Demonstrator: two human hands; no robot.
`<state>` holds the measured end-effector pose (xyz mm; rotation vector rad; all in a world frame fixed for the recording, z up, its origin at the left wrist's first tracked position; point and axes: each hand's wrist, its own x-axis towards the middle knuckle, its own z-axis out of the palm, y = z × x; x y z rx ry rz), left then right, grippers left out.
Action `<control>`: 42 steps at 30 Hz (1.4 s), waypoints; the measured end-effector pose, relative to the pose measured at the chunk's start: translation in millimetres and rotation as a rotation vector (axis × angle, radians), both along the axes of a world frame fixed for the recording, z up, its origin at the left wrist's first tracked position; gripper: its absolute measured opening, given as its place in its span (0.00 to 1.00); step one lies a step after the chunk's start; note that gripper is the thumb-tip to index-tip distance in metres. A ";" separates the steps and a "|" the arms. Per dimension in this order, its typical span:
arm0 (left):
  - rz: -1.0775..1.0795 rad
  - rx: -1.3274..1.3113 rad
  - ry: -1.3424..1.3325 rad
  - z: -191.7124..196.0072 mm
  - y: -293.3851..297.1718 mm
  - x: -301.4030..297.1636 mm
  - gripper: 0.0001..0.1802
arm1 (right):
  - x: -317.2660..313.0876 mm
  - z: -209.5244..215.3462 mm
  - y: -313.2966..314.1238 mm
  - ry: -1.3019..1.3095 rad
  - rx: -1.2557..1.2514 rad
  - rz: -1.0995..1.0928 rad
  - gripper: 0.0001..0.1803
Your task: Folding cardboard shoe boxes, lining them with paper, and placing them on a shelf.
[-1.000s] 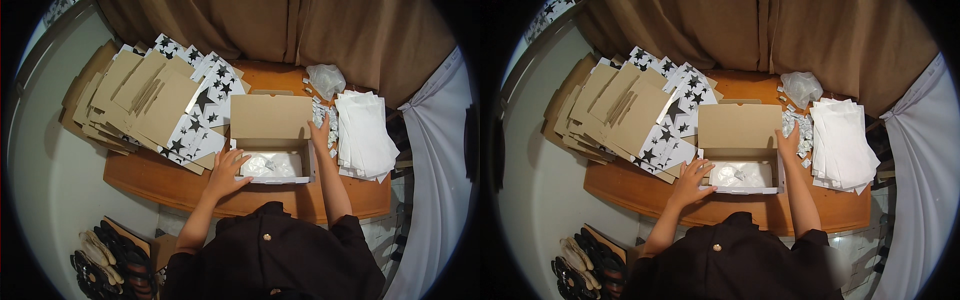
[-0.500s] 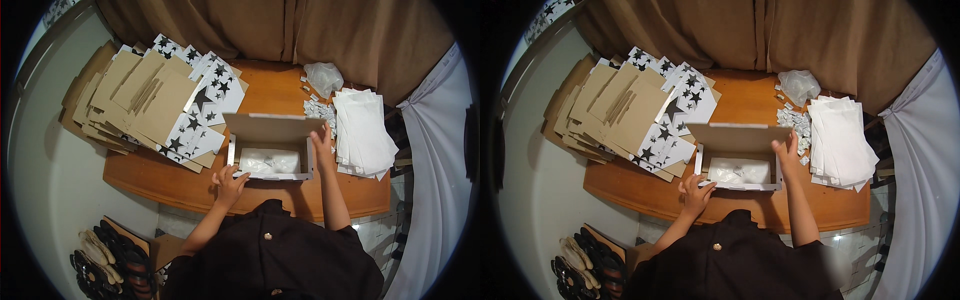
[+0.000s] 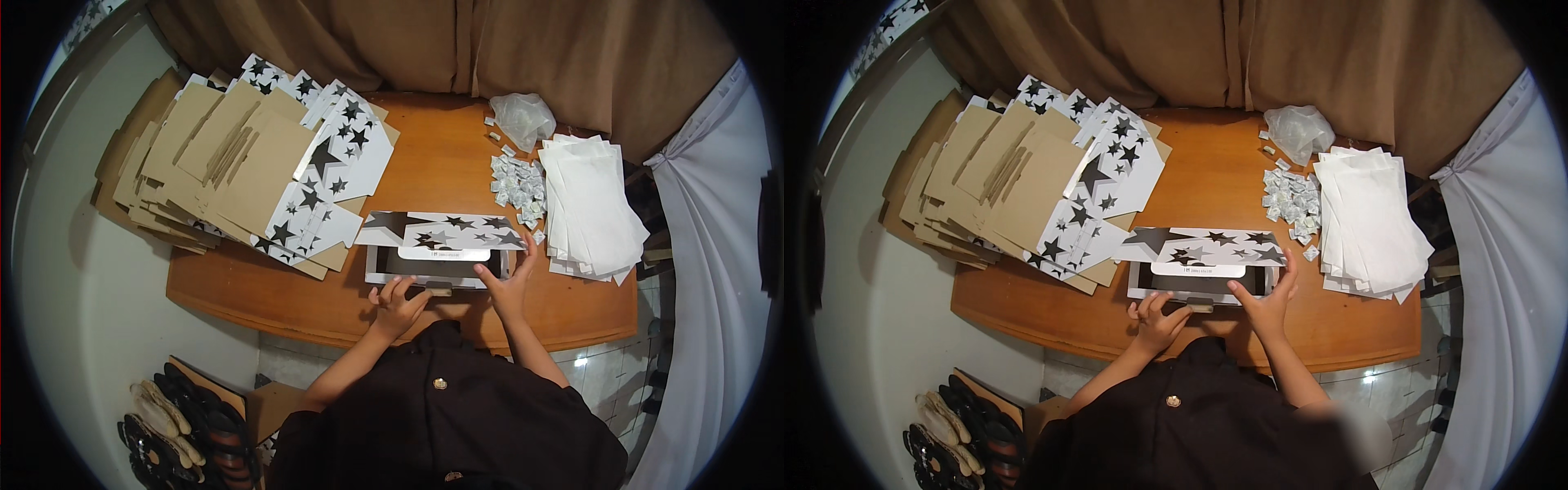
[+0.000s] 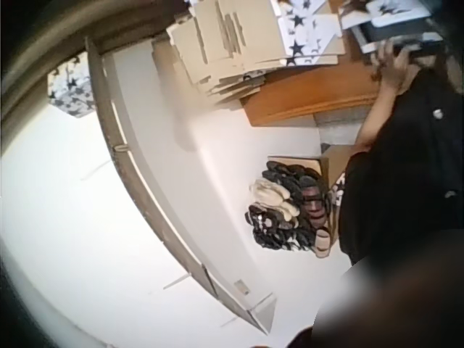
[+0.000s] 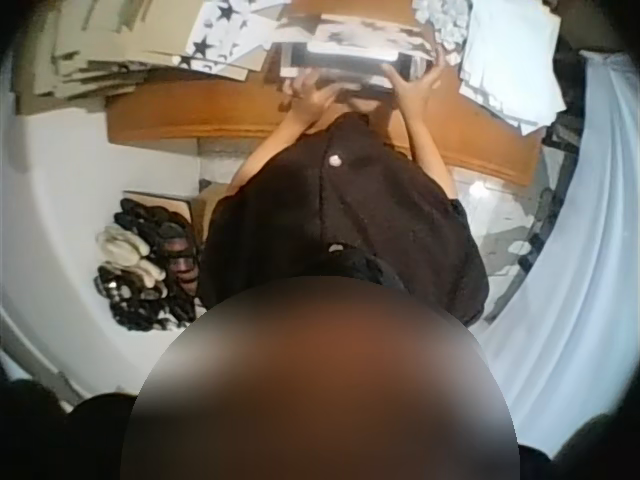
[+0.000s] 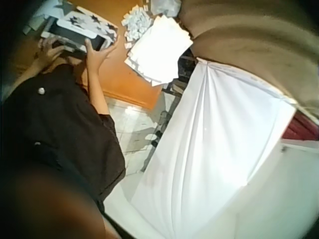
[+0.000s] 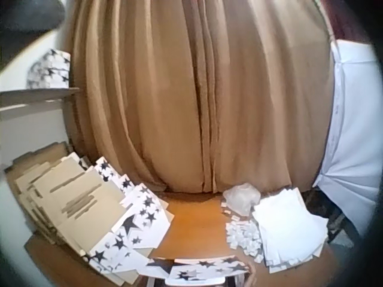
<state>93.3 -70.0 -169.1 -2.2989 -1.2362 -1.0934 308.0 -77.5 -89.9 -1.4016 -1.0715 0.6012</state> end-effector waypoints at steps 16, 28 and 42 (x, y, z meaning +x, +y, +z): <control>0.006 -0.097 -0.058 9.3 6.3 -23.3 0.23 | 0.9 -54.3 -29.5 -0.660 -0.129 -0.170 0.47; -0.124 -0.227 -0.087 46.0 36.8 -34.2 0.15 | 4.4 -66.5 -24.9 -0.737 0.015 -0.155 0.21; -0.194 -0.292 -0.064 37.0 36.8 -37.9 0.17 | 9.4 -65.5 -27.8 -0.906 0.006 -0.137 0.19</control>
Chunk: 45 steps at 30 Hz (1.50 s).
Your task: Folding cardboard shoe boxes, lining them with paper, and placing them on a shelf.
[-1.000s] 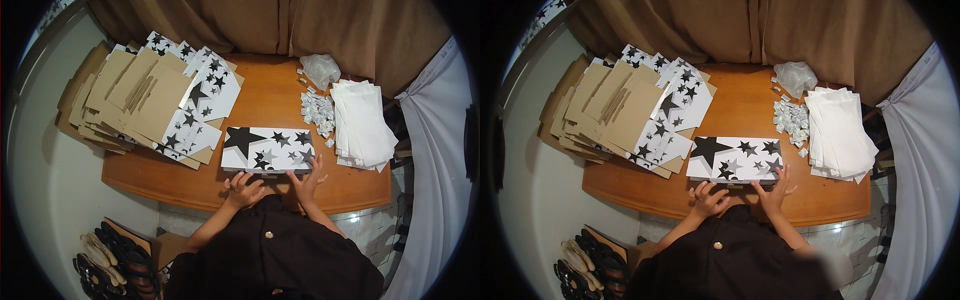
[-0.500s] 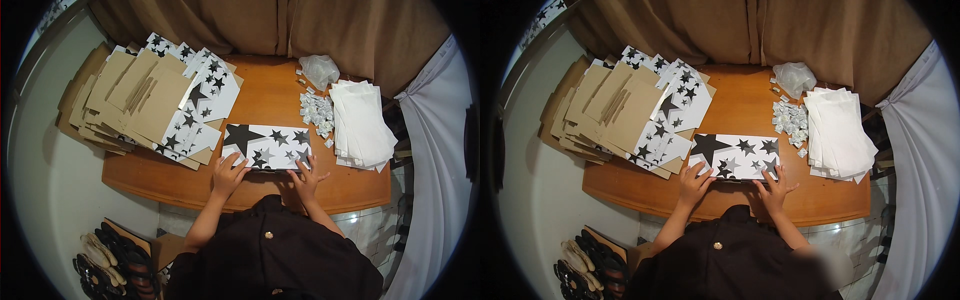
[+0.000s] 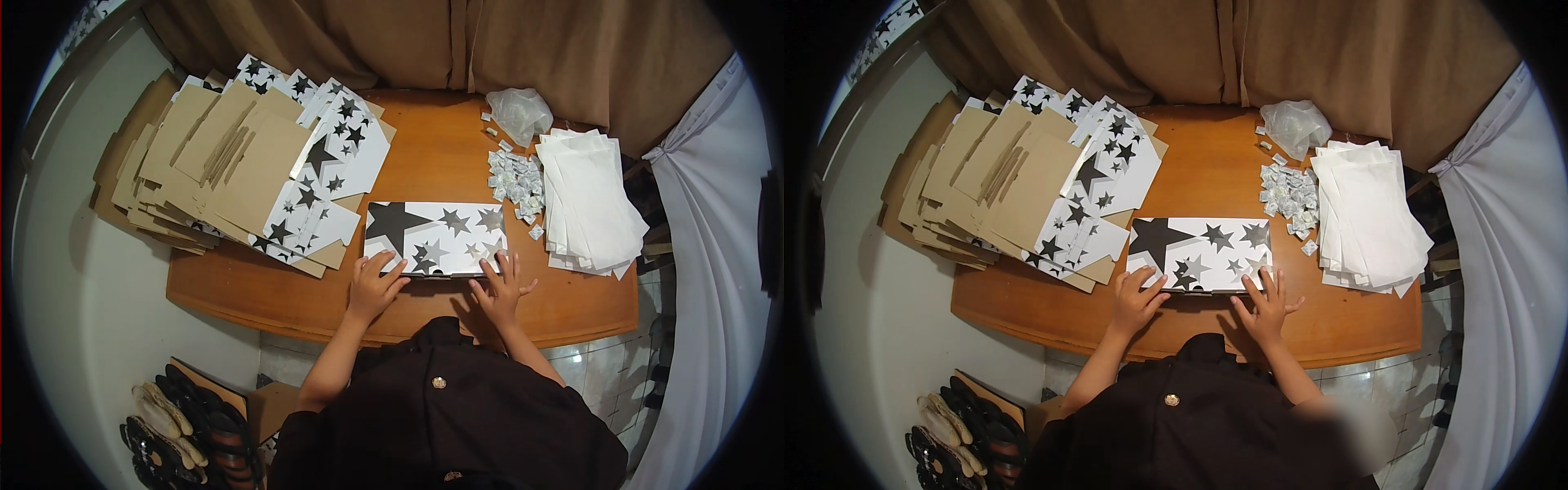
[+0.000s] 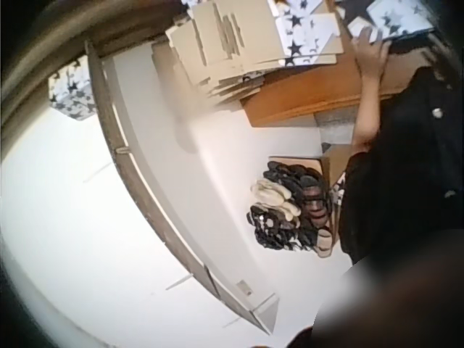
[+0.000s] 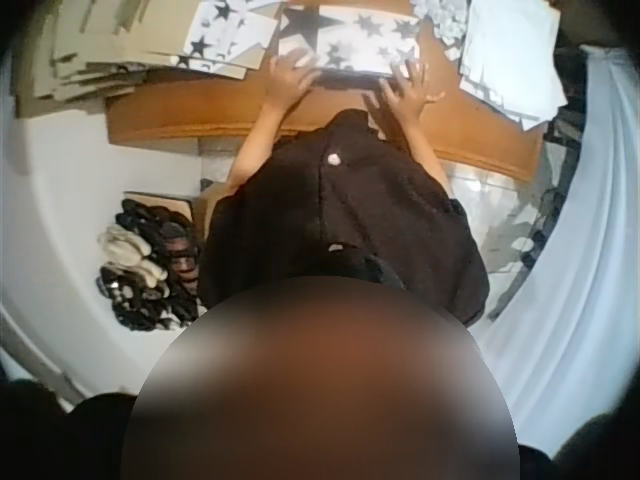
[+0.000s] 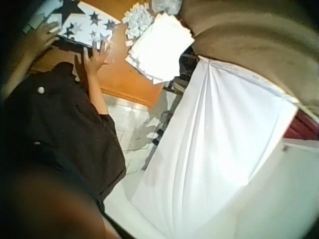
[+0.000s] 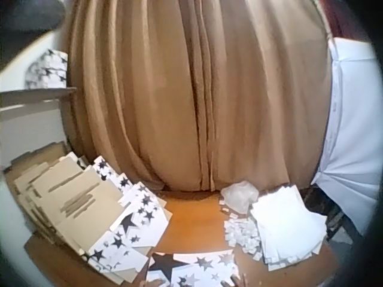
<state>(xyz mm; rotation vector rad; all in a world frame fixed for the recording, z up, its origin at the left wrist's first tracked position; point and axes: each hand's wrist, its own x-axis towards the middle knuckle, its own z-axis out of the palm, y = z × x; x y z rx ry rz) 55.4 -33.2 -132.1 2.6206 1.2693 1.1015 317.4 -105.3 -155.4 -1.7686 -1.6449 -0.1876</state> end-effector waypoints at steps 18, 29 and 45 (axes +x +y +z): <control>0.091 -0.042 0.059 -22.9 -3.0 9.5 0.18 | -32.7 10.9 25.4 -0.176 0.138 0.345 0.14; 0.107 -0.084 0.008 -31.0 -2.6 8.2 0.19 | -21.9 12.9 40.6 -0.169 0.190 0.563 0.17; 0.108 -0.141 -0.115 -17.6 -0.5 10.7 0.16 | -31.3 23.2 49.0 -0.133 0.059 0.409 0.11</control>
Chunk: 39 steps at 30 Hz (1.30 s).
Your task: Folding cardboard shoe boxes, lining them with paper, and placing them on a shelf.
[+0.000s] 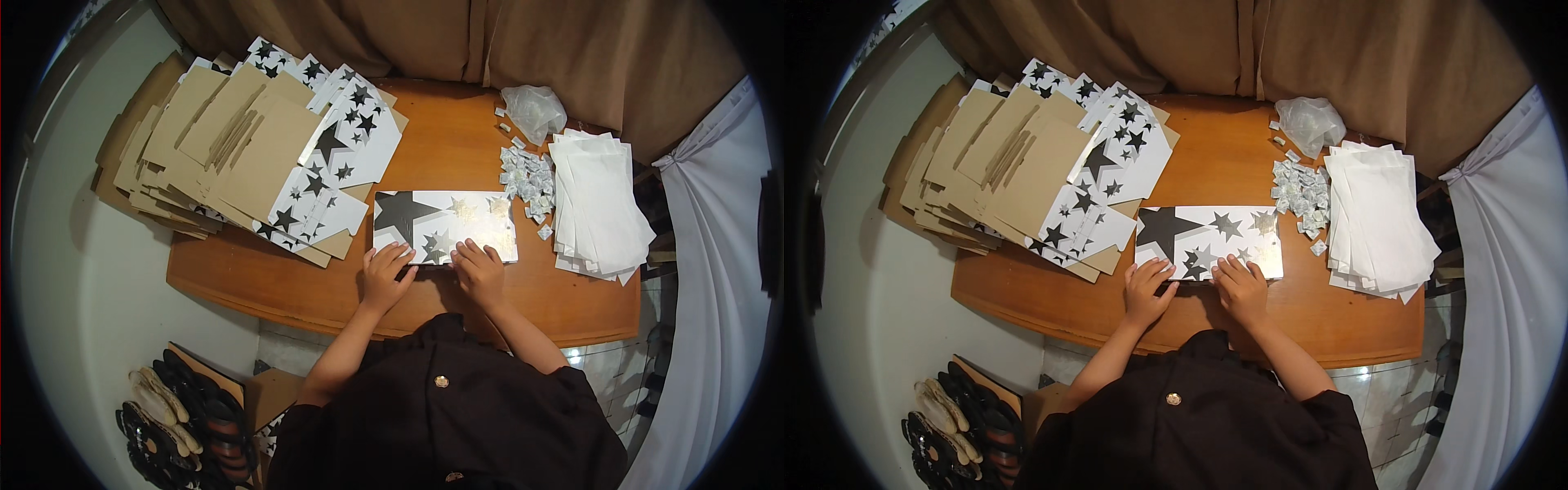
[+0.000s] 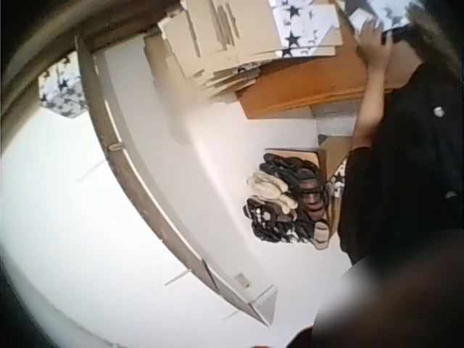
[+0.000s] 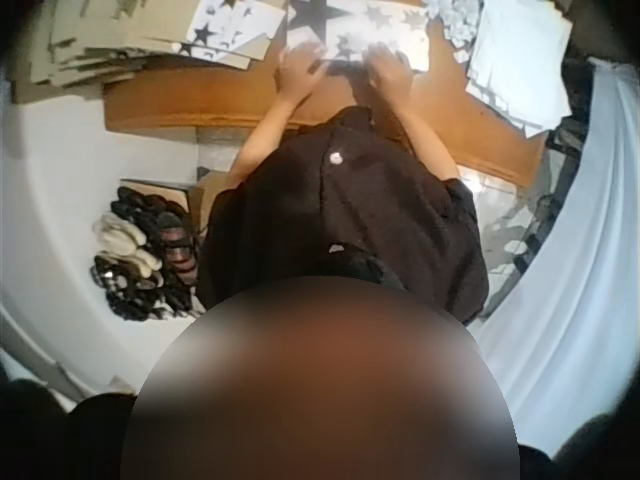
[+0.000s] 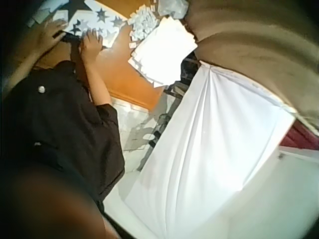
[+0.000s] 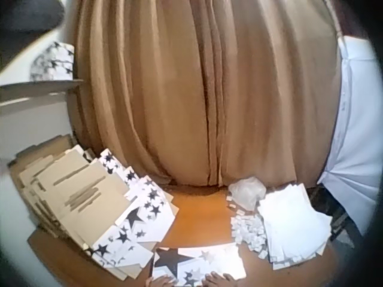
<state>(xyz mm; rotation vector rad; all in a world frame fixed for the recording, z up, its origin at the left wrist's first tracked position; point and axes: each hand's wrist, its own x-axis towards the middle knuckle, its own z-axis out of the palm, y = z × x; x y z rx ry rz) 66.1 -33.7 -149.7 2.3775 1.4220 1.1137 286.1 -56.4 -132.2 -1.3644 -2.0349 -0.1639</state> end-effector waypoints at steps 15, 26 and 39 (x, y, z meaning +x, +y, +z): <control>-0.031 -0.011 -0.084 -7.0 10.7 -1.5 0.17 | 91.2 1.4 -18.4 0.113 -0.303 -0.167 0.30; 0.049 0.142 -0.155 102.1 -1.5 -39.9 0.13 | 51.5 84.4 11.0 0.549 -0.028 0.125 0.34; 0.178 0.560 -0.007 274.7 -18.9 -126.5 0.16 | -33.1 167.3 35.8 0.907 -0.077 0.492 0.54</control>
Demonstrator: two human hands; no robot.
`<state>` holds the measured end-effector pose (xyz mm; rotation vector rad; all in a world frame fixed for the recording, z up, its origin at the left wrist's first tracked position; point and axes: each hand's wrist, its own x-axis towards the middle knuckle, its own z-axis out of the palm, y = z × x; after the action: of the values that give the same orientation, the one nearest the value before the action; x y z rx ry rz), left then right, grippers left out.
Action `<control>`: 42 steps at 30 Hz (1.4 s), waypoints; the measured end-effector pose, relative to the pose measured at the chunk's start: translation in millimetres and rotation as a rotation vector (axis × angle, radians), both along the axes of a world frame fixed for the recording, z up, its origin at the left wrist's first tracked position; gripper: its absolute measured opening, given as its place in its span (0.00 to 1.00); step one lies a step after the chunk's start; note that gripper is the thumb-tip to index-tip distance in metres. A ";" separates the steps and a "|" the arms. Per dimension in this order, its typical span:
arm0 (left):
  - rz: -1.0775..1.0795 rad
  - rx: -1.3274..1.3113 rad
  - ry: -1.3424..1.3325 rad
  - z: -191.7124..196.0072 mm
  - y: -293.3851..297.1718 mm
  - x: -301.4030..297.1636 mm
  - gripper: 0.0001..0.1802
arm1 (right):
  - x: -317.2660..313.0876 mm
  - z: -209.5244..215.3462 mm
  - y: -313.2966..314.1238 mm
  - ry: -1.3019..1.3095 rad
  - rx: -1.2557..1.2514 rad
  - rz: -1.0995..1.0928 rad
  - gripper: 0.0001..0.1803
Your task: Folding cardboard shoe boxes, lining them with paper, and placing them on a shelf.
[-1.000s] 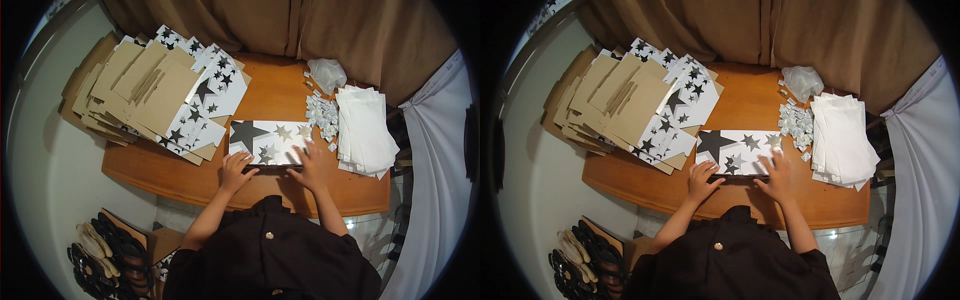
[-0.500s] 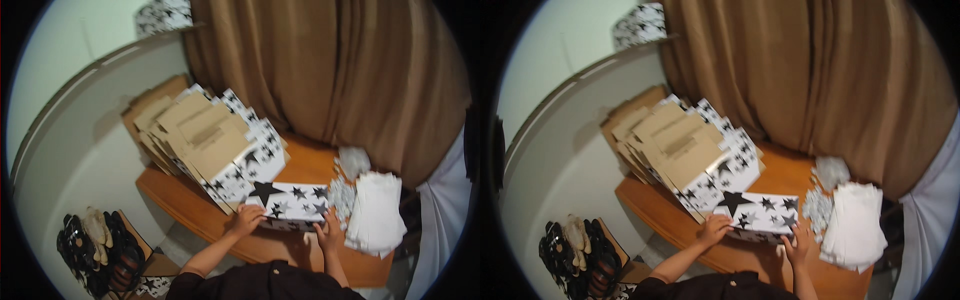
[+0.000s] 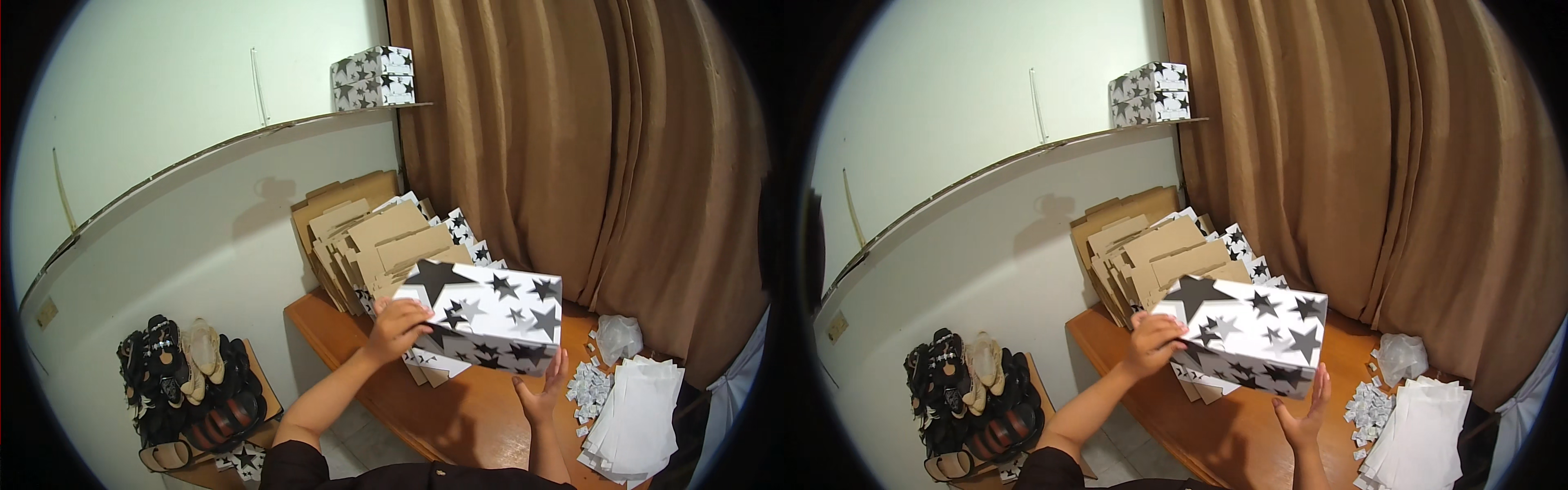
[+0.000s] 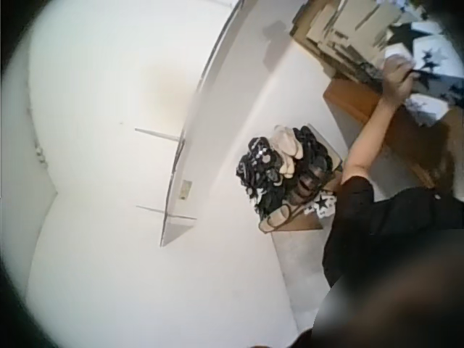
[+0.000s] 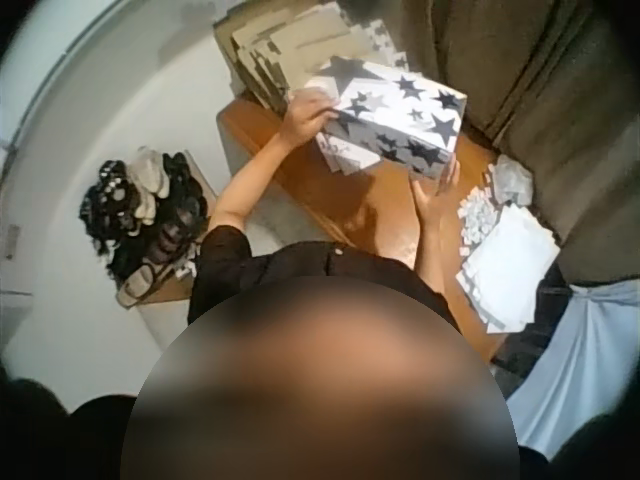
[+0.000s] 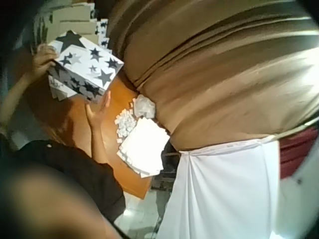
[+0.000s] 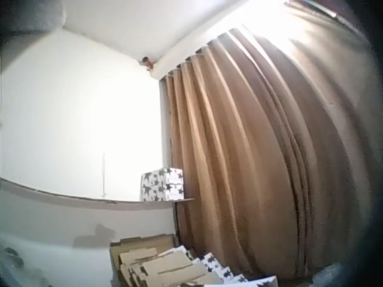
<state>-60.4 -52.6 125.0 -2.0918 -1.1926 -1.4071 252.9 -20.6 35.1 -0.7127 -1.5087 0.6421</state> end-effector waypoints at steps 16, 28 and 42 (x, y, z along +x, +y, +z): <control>0.223 0.513 0.211 67.6 69.2 -121.0 0.17 | -170.7 66.4 95.6 0.321 0.299 -0.132 0.34; 0.253 0.925 0.171 72.6 109.1 -143.0 0.14 | -178.4 86.3 139.6 0.259 0.763 0.057 0.31; 0.900 0.954 0.518 183.4 189.6 -247.7 0.28 | -302.0 448.3 263.6 0.538 0.805 -0.500 0.34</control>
<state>-308.1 137.0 308.5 -0.9346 -0.7970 -0.6840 -49.1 243.0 483.4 -0.2300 -0.9049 -0.1696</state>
